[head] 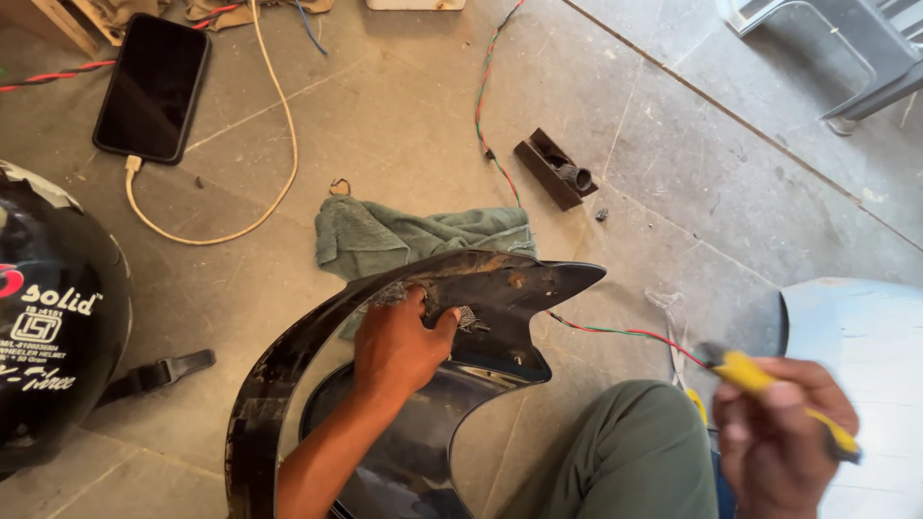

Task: Repair a cracked motorcycle plastic part using a soldering iron and wire mesh reinforcement.

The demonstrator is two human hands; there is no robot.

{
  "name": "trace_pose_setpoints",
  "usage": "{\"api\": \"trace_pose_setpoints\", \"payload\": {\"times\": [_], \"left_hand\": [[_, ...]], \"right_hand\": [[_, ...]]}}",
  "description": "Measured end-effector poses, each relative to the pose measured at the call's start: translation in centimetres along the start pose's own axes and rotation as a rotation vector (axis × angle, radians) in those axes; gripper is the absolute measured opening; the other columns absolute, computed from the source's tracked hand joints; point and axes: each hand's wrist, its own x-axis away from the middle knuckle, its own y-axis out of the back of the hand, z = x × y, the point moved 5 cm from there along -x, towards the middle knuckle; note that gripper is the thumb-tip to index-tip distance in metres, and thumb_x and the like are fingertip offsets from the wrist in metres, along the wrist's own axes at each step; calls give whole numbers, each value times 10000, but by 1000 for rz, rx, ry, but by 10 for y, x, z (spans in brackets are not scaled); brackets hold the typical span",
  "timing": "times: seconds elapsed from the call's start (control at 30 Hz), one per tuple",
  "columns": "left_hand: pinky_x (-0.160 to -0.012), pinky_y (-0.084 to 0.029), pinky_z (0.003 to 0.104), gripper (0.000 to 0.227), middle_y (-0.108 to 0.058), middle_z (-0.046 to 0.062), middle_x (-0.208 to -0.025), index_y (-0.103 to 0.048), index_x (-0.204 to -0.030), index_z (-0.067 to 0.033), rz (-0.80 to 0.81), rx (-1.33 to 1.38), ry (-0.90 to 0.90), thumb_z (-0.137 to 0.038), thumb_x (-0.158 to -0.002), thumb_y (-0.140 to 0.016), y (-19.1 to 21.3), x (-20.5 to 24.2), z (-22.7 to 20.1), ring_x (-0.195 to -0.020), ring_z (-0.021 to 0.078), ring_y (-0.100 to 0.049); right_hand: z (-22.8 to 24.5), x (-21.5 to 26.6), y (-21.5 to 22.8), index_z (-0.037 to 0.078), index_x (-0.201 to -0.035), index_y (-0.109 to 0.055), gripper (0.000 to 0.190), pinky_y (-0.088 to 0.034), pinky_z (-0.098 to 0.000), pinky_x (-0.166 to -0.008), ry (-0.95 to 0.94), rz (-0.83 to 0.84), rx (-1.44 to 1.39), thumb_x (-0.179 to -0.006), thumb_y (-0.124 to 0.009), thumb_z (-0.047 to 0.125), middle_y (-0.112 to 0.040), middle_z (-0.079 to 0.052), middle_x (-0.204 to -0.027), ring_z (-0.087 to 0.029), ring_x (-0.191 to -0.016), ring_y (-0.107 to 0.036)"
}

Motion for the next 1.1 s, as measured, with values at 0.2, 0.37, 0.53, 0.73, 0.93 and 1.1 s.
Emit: {"api": "trace_pose_setpoints", "payload": {"times": [0.2,0.37,0.53,0.73,0.93,1.1], "left_hand": [[-848,-528,491,425,-741,163,-980,-705,-982,-24,6,-31,-4,-387,-782,-802,2,1,-1,-971,364,-692],[-861,-533,485,424,-748,160,-994,-706,-1024,-32,38,-15,21,-381,-798,-787,7,3,-4,-980,345,-705],[-857,-539,484,420,-748,175,-1008,-709,-1029,-25,38,6,4,-369,-800,-785,7,1,-2,-983,349,-708],[-856,-536,486,417,-743,175,-987,-706,-1003,-19,65,21,3,-378,-805,-783,2,-3,0,-966,349,-705],[-810,-537,475,421,-727,179,-972,-683,-1038,-11,30,79,-97,-348,-807,-783,3,-5,7,-935,332,-710],[-812,-536,456,369,-729,185,-908,-653,-1025,12,265,38,29,-345,-939,-690,5,-10,9,-877,336,-724]], "right_hand": [[9,-6,-112,-48,-1075,-709,216,-583,-267,-550,-112,175,611,-866,-709,10,-758,-137,-813,-155,-597,-723],[-12,-6,-146,-49,-1081,-717,220,-583,-251,-590,-200,256,496,-874,-718,23,-751,-104,-855,-135,-647,-726],[-29,-3,-146,-64,-1065,-729,210,-572,-261,-588,-310,209,467,-870,-725,14,-757,-111,-853,-149,-646,-722],[-33,-5,-145,-59,-1094,-720,230,-574,-263,-605,-318,225,432,-885,-712,36,-749,-107,-872,-153,-661,-720],[-35,-14,-147,-60,-1071,-710,217,-600,-281,-625,-378,240,441,-882,-712,45,-741,-106,-865,-164,-681,-735],[-37,-20,-147,-52,-1096,-724,249,-608,-291,-600,-403,284,517,-879,-706,67,-740,-108,-805,-173,-640,-741]]}}
